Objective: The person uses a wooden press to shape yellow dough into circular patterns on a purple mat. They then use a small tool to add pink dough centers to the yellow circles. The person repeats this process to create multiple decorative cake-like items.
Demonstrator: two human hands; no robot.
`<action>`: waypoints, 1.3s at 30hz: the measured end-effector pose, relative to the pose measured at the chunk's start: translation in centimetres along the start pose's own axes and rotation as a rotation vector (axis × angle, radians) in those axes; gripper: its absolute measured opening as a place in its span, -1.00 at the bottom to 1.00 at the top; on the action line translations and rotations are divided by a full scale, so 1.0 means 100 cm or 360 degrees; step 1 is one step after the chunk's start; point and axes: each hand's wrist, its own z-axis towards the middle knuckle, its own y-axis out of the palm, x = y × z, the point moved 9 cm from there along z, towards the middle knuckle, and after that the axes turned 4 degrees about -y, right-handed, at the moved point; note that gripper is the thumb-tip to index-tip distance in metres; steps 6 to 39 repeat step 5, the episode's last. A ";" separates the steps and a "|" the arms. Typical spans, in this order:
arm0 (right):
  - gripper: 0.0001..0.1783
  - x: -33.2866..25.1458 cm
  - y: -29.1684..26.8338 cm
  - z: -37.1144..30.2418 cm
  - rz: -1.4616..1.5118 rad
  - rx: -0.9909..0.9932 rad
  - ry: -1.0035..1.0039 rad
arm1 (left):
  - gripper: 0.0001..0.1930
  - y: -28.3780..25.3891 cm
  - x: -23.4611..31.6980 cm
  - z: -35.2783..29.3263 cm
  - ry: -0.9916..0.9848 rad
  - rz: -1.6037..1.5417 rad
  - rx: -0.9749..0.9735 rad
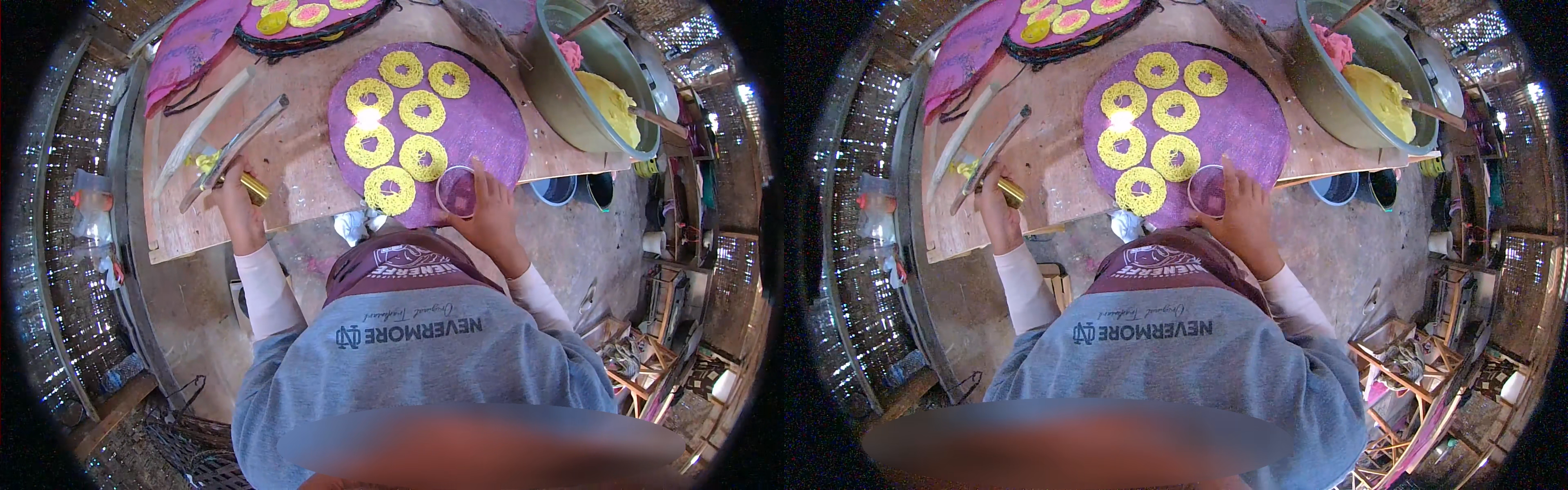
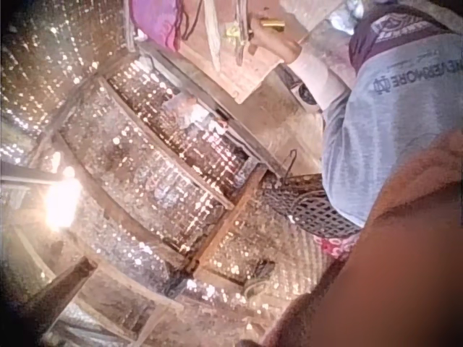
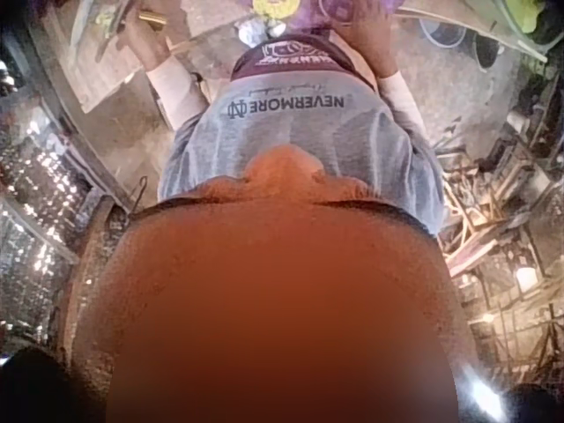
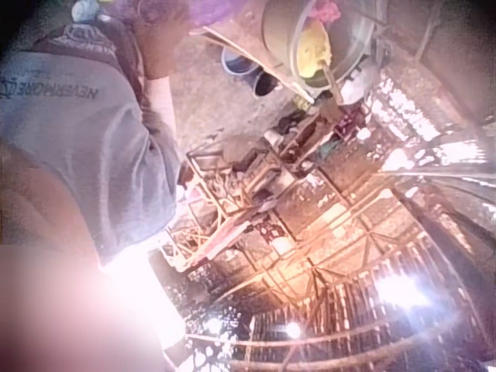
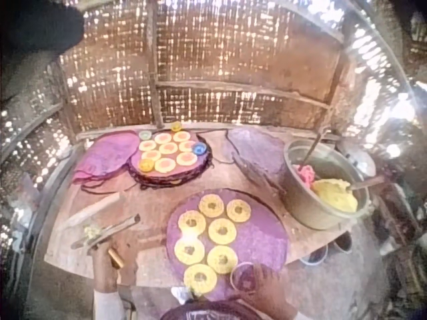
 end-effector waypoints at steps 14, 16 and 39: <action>0.00 -0.043 -0.023 0.017 -0.0186 0.0364 -0.0582 | -0.81 -0.011 -0.014 0.013 0.0102 0.0056 -0.0045; 0.00 -0.043 -0.023 0.017 -0.0186 0.0364 -0.0582 | -0.81 -0.011 -0.014 0.013 0.0102 0.0056 -0.0045; 0.00 -0.043 -0.023 0.017 -0.0186 0.0364 -0.0582 | -0.81 -0.011 -0.014 0.013 0.0102 0.0056 -0.0045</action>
